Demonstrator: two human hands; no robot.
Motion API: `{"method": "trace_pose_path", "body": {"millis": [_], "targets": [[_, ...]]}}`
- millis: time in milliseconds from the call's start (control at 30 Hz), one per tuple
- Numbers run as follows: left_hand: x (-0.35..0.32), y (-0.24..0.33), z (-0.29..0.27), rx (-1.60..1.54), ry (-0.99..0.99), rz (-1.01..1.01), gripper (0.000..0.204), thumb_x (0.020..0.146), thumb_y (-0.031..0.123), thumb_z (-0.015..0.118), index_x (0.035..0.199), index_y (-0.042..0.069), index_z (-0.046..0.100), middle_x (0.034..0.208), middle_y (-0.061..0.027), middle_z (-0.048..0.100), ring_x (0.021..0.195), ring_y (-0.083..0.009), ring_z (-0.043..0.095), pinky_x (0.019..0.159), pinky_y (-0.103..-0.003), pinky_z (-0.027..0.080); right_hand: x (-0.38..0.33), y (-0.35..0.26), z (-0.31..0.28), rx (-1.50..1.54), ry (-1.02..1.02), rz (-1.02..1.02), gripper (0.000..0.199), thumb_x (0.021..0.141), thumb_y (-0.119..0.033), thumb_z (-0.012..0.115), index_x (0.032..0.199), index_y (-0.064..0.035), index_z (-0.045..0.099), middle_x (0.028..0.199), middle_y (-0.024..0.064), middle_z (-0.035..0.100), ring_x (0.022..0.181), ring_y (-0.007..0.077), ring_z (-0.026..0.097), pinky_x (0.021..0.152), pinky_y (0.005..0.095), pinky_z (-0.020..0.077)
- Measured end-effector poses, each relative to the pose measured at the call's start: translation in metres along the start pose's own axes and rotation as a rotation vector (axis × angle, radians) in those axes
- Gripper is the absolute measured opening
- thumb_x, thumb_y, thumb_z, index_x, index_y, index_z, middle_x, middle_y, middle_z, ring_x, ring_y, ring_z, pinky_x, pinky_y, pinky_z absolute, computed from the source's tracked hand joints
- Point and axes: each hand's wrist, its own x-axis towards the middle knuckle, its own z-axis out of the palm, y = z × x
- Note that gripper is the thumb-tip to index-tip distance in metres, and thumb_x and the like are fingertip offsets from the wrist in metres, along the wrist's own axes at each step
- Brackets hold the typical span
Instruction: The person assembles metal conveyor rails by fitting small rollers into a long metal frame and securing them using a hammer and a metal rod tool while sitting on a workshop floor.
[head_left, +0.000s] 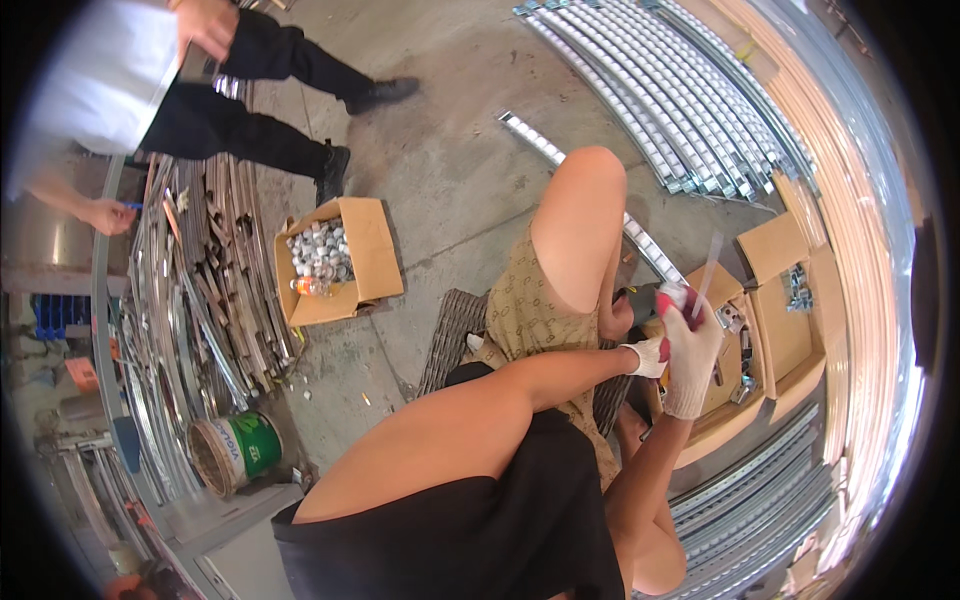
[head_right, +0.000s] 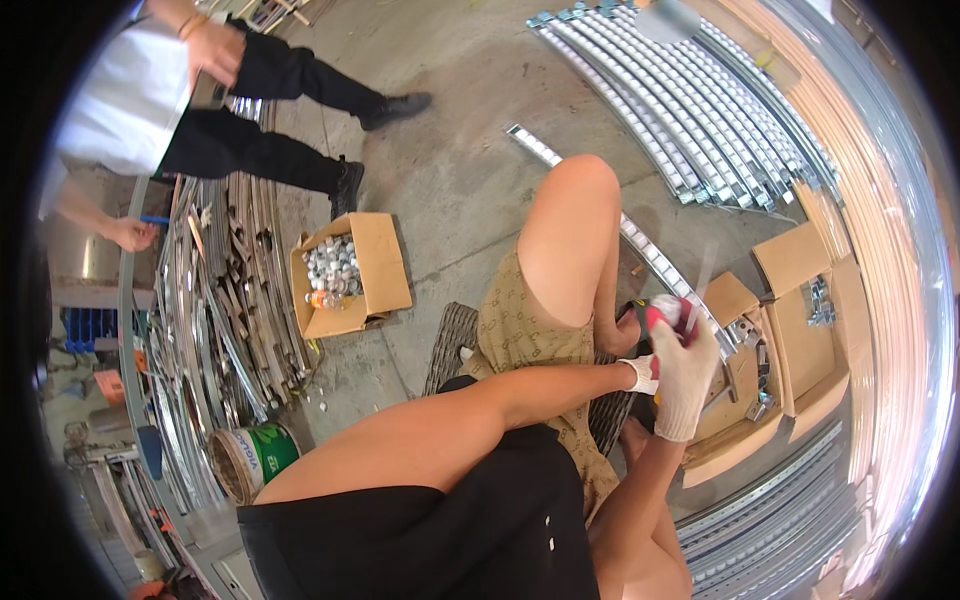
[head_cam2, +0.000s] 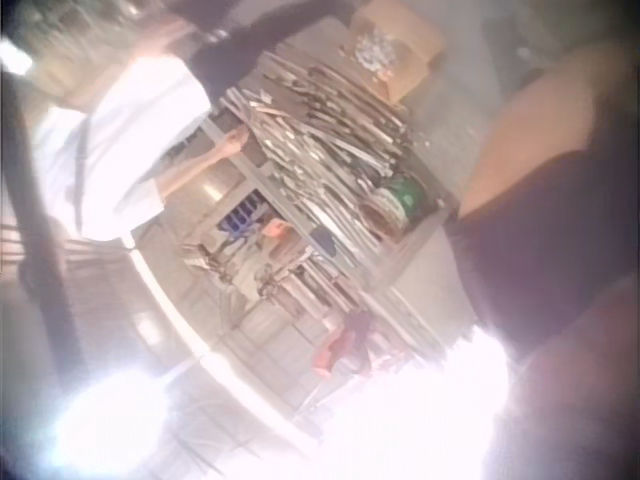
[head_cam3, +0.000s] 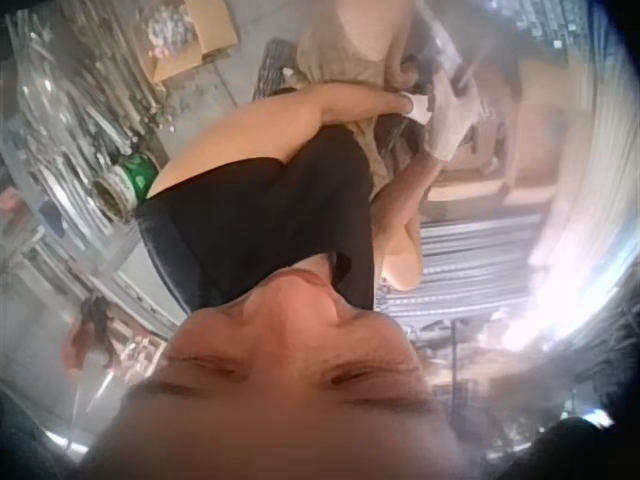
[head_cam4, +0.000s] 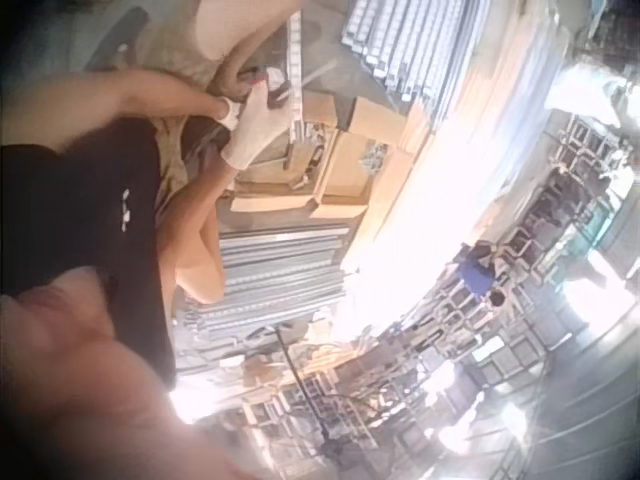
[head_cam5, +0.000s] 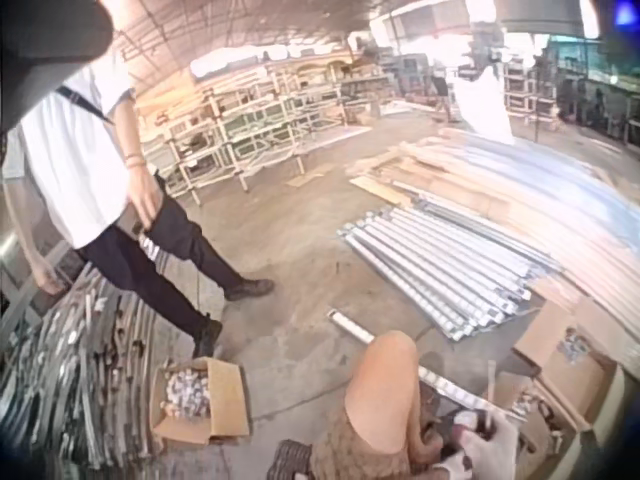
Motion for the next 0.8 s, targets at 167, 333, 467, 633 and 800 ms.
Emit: {"method": "trace_pose_path", "body": {"millis": [167, 333, 467, 633, 800], "targets": [[0.005, 0.009, -0.006, -0.116, -0.031, -0.069, 0.018, 0.086, 0.010, 0.066, 0.101, 0.001, 0.064, 0.091, -0.0198, 0.072, 0.072, -0.0266, 0.073, 0.063, -0.038, 0.059, 0.013, -0.082, 0.097, -0.641, -0.462, -0.329, 0.037, 0.082, -0.030, 0.077, 0.106, -0.0025, 0.071, 0.090, 0.0181, 0.072, 0.084, 0.0346, 0.071, 0.082, 0.0433, 0.0560], [0.001, 0.005, -0.014, -0.258, -0.064, -0.180, 0.015, 0.085, 0.005, 0.064, 0.100, 0.003, 0.063, 0.090, -0.0162, 0.072, 0.066, -0.0220, 0.075, 0.058, -0.037, 0.061, -0.012, -0.127, 0.226, -0.348, -1.000, -0.492, 0.056, 0.083, -0.035, 0.078, 0.124, -0.0015, 0.060, 0.108, 0.0255, 0.069, 0.101, 0.0425, 0.067, 0.089, 0.0483, 0.0527], [-0.001, -0.002, -0.017, -0.179, -0.114, -0.087, 0.020, 0.085, 0.005, 0.065, 0.105, 0.003, 0.065, 0.092, -0.0138, 0.073, 0.080, -0.0237, 0.077, 0.069, -0.039, 0.063, 0.004, -0.120, 0.195, -0.260, -0.742, -0.346, 0.062, 0.085, -0.030, 0.077, 0.136, -0.0020, 0.058, 0.112, 0.0256, 0.072, 0.089, 0.0348, 0.072, 0.085, 0.0442, 0.0557], [0.012, -0.032, -0.001, -0.047, 0.108, 0.198, 0.025, 0.086, 0.022, 0.071, 0.106, 0.007, 0.075, 0.103, -0.0181, 0.074, 0.113, -0.0218, 0.068, 0.104, -0.038, 0.049, 0.037, -0.048, 0.029, -0.070, -0.010, 0.124, 0.036, 0.095, -0.013, 0.068, 0.128, 0.0028, 0.066, 0.094, 0.0009, 0.071, 0.070, 0.0031, 0.057, 0.059, 0.0201, 0.0462], [0.012, 0.021, -0.028, -0.229, -0.335, -0.166, 0.016, 0.096, 0.010, 0.063, 0.107, 0.000, 0.069, 0.087, -0.0066, 0.070, 0.072, -0.0141, 0.068, 0.063, -0.031, 0.057, 0.000, 0.188, -0.140, -0.717, 0.709, 0.438, 0.026, 0.092, -0.018, 0.058, 0.104, 0.0036, 0.067, 0.096, 0.0271, 0.072, 0.083, 0.0414, 0.072, 0.076, 0.0494, 0.0586]]}}
